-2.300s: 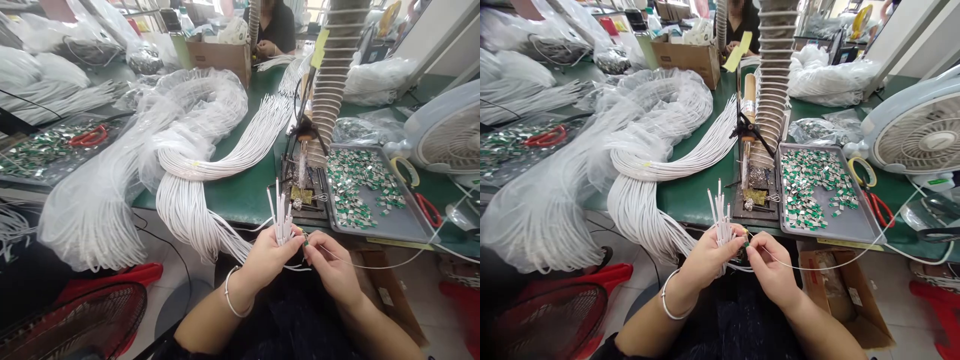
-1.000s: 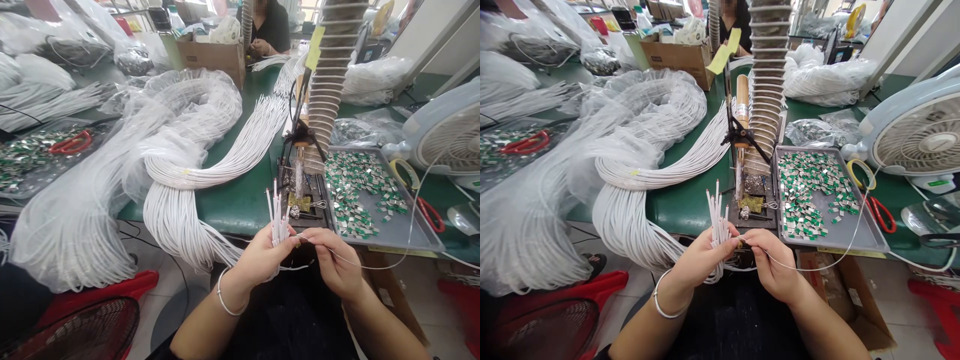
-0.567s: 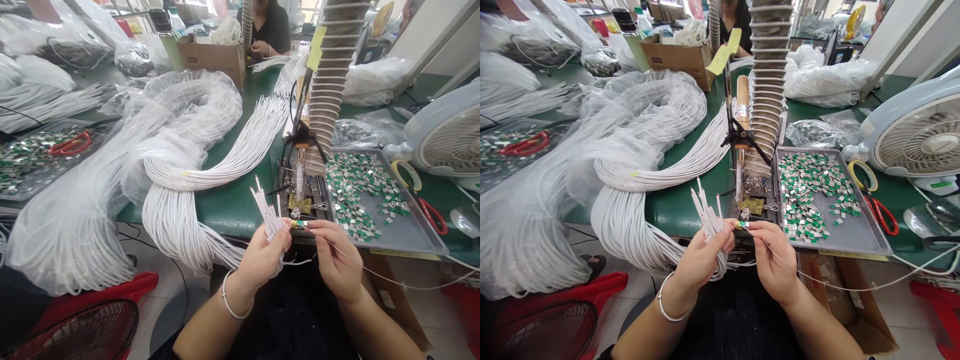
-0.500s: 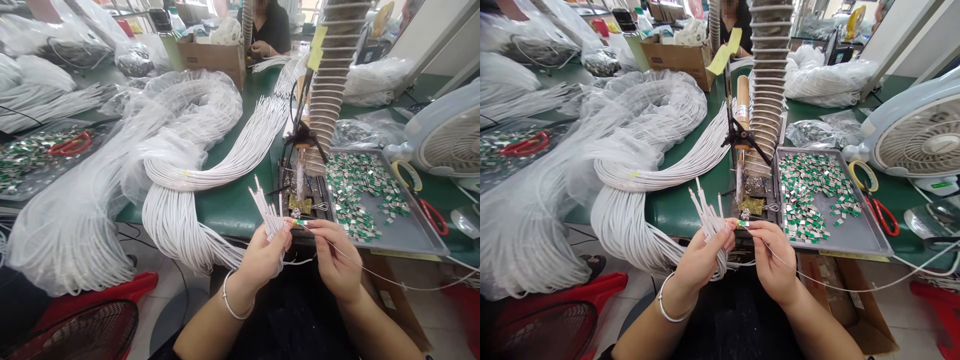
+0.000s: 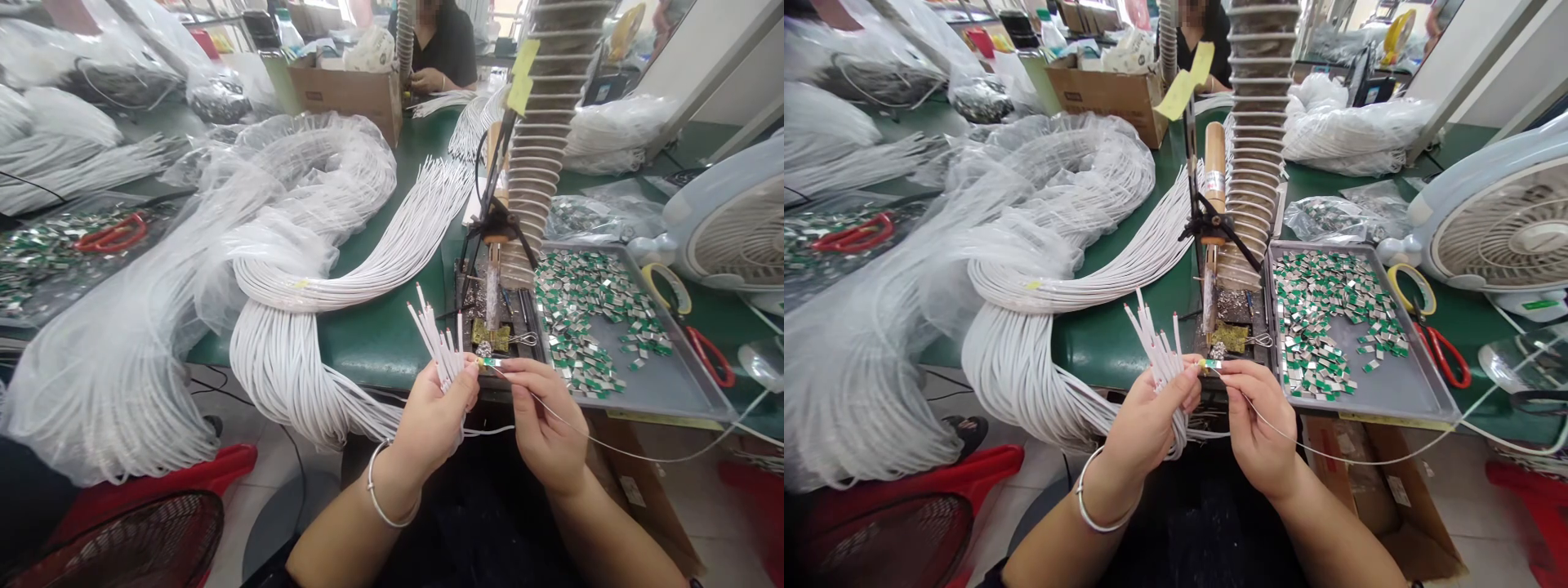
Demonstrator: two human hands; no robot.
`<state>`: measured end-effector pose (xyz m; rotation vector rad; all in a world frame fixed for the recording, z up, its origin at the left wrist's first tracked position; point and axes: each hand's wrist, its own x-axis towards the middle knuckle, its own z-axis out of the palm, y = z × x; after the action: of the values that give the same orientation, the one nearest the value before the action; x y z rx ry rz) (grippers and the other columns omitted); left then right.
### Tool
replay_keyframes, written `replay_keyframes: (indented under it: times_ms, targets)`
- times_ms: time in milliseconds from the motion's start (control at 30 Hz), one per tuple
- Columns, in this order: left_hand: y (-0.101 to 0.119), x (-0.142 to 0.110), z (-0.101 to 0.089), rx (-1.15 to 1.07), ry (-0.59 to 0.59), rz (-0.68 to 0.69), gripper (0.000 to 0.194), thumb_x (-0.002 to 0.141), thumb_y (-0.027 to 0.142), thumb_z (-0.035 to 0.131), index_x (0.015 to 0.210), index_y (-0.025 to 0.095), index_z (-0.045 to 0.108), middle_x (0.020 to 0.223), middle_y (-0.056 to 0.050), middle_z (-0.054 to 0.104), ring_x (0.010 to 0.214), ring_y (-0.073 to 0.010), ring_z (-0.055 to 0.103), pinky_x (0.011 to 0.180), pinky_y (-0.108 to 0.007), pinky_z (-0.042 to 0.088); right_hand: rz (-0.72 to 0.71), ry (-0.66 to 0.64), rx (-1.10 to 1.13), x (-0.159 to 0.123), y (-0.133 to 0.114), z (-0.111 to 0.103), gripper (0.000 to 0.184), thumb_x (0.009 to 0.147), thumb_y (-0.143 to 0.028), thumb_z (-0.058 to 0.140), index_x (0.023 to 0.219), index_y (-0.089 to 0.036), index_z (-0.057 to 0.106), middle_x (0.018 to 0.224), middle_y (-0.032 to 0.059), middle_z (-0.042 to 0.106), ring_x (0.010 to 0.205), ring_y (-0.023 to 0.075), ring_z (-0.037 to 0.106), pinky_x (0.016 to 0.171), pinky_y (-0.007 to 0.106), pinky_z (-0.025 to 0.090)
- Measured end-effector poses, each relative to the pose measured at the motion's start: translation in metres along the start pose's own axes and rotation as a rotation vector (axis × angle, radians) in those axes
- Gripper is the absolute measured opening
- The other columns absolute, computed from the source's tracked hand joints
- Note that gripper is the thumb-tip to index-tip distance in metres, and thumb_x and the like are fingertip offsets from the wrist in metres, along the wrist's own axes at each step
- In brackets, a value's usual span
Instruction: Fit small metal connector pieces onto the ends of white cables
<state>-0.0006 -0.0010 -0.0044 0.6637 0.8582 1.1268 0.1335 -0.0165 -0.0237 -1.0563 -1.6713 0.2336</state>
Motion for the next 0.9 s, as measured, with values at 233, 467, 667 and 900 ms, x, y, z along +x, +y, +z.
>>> replay_keyframes:
  times_ms: [233, 467, 667, 900]
  targets:
    - [0.002, -0.001, 0.006, 0.05, 0.057, -0.024, 0.014, 0.08, 0.024, 0.063, 0.087, 0.013, 0.058, 0.058, 0.006, 0.045, 0.053, -0.006, 0.035, 0.053, -0.02, 0.03, 0.0, 0.019, -0.016, 0.002, -0.002, 0.0, 0.027, 0.082, -0.001, 0.051, 0.098, -0.019, 0.063, 0.097, 0.0054, 0.067, 0.095, 0.0147, 0.064, 0.083, 0.029, 0.054]
    - [0.002, 0.0, 0.007, 0.104, 0.079, -0.016, 0.014, 0.081, 0.024, 0.062, 0.091, 0.014, 0.06, 0.066, 0.004, 0.048, 0.056, -0.0071, 0.037, 0.058, -0.022, 0.034, -0.021, 0.039, -0.054, 0.003, -0.002, 0.0, 0.026, 0.082, -0.002, 0.052, 0.097, -0.019, 0.064, 0.096, 0.0056, 0.068, 0.092, 0.0159, 0.065, 0.08, 0.031, 0.056]
    - [0.003, 0.0, 0.009, 0.149, 0.099, 0.002, 0.014, 0.08, 0.024, 0.061, 0.091, 0.015, 0.061, 0.064, 0.004, 0.046, 0.056, -0.0083, 0.037, 0.057, -0.023, 0.034, -0.066, 0.056, -0.1, 0.005, -0.003, 0.001, 0.024, 0.083, -0.004, 0.052, 0.098, -0.02, 0.064, 0.094, 0.0073, 0.069, 0.089, 0.0186, 0.067, 0.076, 0.034, 0.059]
    - [0.005, 0.001, 0.011, 0.153, 0.121, 0.026, 0.015, 0.077, 0.024, 0.065, 0.089, 0.017, 0.063, 0.059, 0.005, 0.044, 0.055, -0.0092, 0.039, 0.058, -0.023, 0.036, -0.117, 0.071, -0.107, 0.006, -0.003, 0.003, 0.027, 0.082, -0.002, 0.053, 0.1, -0.019, 0.063, 0.096, 0.0089, 0.068, 0.09, 0.0185, 0.067, 0.076, 0.034, 0.059]
